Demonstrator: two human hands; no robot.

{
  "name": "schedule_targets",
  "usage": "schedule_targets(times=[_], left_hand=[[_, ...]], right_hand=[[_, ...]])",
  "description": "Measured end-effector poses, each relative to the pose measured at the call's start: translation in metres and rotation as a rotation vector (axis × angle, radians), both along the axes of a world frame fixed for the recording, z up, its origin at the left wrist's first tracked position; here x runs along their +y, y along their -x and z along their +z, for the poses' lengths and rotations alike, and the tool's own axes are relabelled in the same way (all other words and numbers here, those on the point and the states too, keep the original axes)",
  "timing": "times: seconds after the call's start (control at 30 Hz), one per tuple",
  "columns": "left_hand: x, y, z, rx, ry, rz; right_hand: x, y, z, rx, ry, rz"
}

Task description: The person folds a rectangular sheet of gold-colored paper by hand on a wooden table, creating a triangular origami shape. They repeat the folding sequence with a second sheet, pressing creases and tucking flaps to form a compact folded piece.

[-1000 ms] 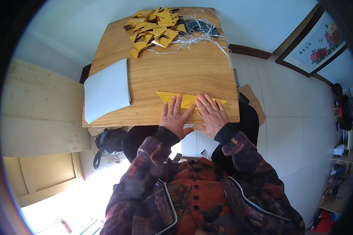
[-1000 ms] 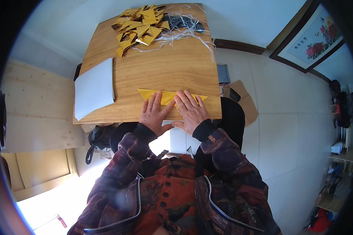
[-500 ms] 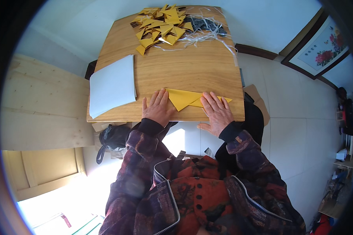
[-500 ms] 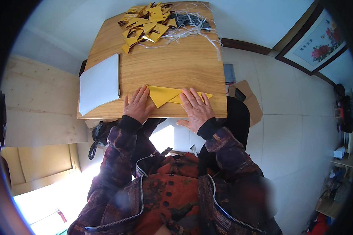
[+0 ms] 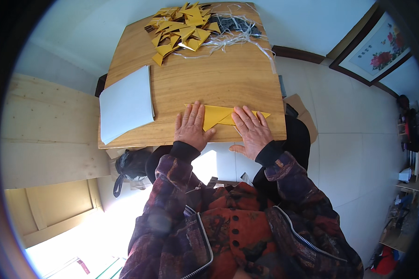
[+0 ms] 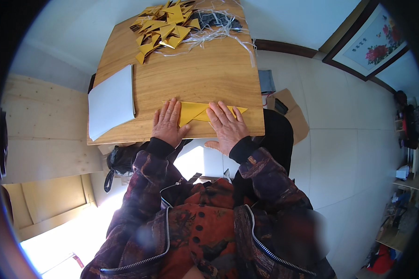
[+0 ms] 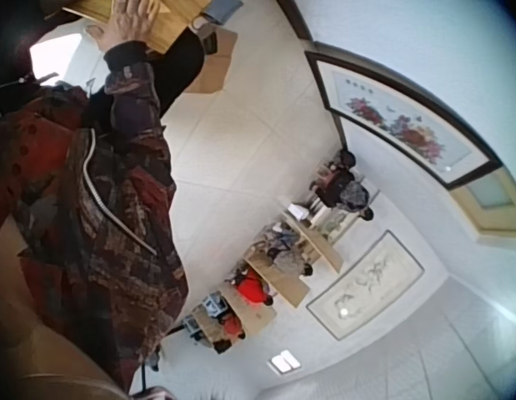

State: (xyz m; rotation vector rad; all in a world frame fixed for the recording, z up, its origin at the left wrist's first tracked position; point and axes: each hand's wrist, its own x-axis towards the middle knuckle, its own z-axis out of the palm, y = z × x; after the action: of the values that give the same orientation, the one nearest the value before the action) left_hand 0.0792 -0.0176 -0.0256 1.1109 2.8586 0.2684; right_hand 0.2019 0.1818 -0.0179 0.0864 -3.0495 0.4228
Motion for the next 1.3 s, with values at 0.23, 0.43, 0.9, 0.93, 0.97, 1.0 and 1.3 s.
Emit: schedule_targets(times=[0.23,0.43,0.9,0.93,0.97,1.0,1.3], left_hand=[[0.024,-0.025,0.013,0.202,0.148,-0.093],[0.043,-0.042,0.0,-0.043,-0.002,-0.177],[0.031,-0.021,-0.003,0.0,-0.067,-0.261],[0.029,-0.018,-0.004,-0.026,-0.069,-0.25],[0.028,-0.015,-0.004,-0.029,-0.079,-0.248],[0.026,-0.013,-0.005,-0.039,-0.089,-0.263],[0.018,0.001,-0.001,-0.181,-0.204,-0.318]], right_hand=[[0.0,0.0,-0.003,0.047,-0.007,-0.001],[0.006,0.001,-0.003,0.02,0.036,0.027],[-0.002,-0.037,0.012,0.09,-0.001,-0.124],[-0.009,-0.042,0.012,0.096,-0.012,-0.128],[-0.016,-0.048,0.013,0.122,0.029,-0.134],[-0.022,-0.053,0.013,0.128,0.028,-0.13],[-0.009,-0.049,-0.001,0.247,-0.029,-0.084]])
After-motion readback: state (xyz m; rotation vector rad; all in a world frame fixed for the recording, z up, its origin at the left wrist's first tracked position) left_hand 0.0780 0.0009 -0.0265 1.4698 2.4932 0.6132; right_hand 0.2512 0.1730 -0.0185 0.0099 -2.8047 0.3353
